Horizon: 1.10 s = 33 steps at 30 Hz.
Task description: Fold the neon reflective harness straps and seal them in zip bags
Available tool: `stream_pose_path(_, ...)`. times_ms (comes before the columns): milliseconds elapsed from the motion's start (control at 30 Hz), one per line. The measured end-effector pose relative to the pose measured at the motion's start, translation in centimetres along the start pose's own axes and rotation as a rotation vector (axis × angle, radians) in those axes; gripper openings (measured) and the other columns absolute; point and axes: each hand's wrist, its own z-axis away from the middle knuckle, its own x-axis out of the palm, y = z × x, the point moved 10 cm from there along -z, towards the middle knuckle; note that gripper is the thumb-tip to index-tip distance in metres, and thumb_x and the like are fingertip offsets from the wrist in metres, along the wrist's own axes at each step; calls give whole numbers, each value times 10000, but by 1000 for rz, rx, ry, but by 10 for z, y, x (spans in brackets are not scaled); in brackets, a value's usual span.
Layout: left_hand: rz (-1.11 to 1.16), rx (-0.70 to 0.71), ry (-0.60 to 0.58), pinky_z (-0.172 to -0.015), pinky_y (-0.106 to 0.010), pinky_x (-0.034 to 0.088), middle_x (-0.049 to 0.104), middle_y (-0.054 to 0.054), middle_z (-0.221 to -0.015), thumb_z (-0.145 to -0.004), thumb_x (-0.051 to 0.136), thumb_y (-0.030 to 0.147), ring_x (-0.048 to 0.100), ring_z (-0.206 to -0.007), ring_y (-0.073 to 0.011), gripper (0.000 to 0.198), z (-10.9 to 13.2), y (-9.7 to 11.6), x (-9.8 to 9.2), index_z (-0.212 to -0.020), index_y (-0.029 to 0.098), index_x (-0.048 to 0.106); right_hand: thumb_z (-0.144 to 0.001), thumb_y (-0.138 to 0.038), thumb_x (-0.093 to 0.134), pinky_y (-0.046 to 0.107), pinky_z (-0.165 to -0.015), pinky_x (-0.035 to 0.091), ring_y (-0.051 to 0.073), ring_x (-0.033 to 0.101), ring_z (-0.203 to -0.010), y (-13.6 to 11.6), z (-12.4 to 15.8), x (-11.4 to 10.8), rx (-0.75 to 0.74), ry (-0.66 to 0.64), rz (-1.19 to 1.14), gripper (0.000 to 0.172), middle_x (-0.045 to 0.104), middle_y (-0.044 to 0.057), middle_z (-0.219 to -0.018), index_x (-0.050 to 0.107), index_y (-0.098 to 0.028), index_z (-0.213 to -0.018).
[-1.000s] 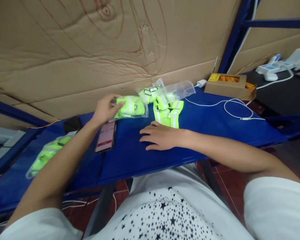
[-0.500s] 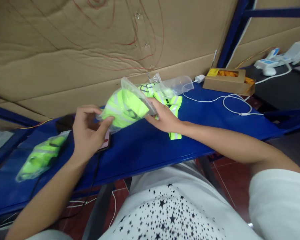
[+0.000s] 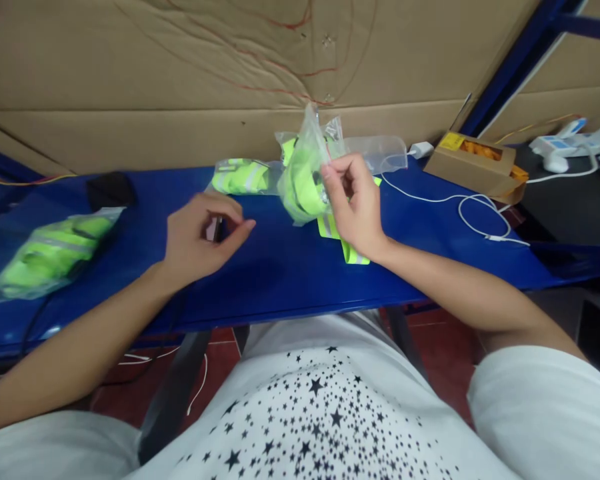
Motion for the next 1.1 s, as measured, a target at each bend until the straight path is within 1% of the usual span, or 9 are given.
stream_pose_path(67,105,-14,-168,-682,-336,542,681,-14,-796,-858,743,317,637,-695,-174,119,5,10,19,-832,250,648,-1002,-577,539,362,-715,553,173,625,-742,-3,1,4,-19,-49,-8,309,657,18,-858,575,-272,-964)
stream_pose_path(133,207,-48,-283,-644,-309,551,722,-24,-809,-864,733,342,658,-672,-161,114,10,17,32,-872,236,690,-987,-513,605,330,-663,539,159,621,-688,-11,9,21,-93,-220,-14,254,687,10,-818,614,-261,-954)
stream_pose_path(267,320,-90,-351,-654,-262,576,774,-20,-828,-881,740,327,708,-670,-145,124,12,20,39,-957,229,745,-1011,-371,600,241,-619,476,110,631,-659,-32,48,68,-349,-683,-9,183,710,-12,-787,674,-211,-960)
stream_pose_path(333,309,-109,-363,-641,-239,572,773,0,-779,-887,746,325,714,-645,-137,97,12,14,42,-905,230,753,-1040,-335,549,227,-642,464,105,646,-703,-37,63,78,-434,-809,-2,199,726,4,-839,684,-198,-990)
stream_pose_path(567,285,13,-357,-714,-193,565,783,-20,-833,-888,748,263,737,-721,-119,89,12,19,41,-911,178,739,-979,-329,656,221,-643,451,106,646,-701,-28,60,83,-308,-855,-2,170,739,20,-849,702,-169,-1008)
stream_pose_path(800,234,-28,-491,-485,-160,420,708,29,-566,-961,670,312,618,-475,-64,331,14,14,53,-666,176,736,-953,-288,660,180,-478,447,57,566,-498,2,61,93,265,-857,-478,157,632,-44,-672,608,-164,-871)
stream_pose_path(867,230,-52,-463,-490,-162,426,721,25,-589,-958,678,339,618,-480,-69,289,14,10,53,-738,172,764,-954,-292,661,182,-490,466,63,591,-513,-3,63,93,246,-880,-488,160,644,-39,-684,603,-167,-874)
stream_pose_path(1000,228,18,-422,-497,-170,424,715,22,-581,-925,724,340,629,-497,-81,268,14,13,51,-724,164,751,-969,-256,631,177,-528,448,71,613,-559,-25,64,88,9,-906,-308,130,667,-32,-670,617,-166,-877)
stream_pose_path(1100,262,32,-446,-537,-157,457,730,25,-623,-955,685,295,653,-524,-76,240,14,17,52,-759,168,739,-977,-266,613,176,-524,422,66,592,-545,-34,60,82,-52,-843,-236,143,659,-39,-647,631,-166,-877)
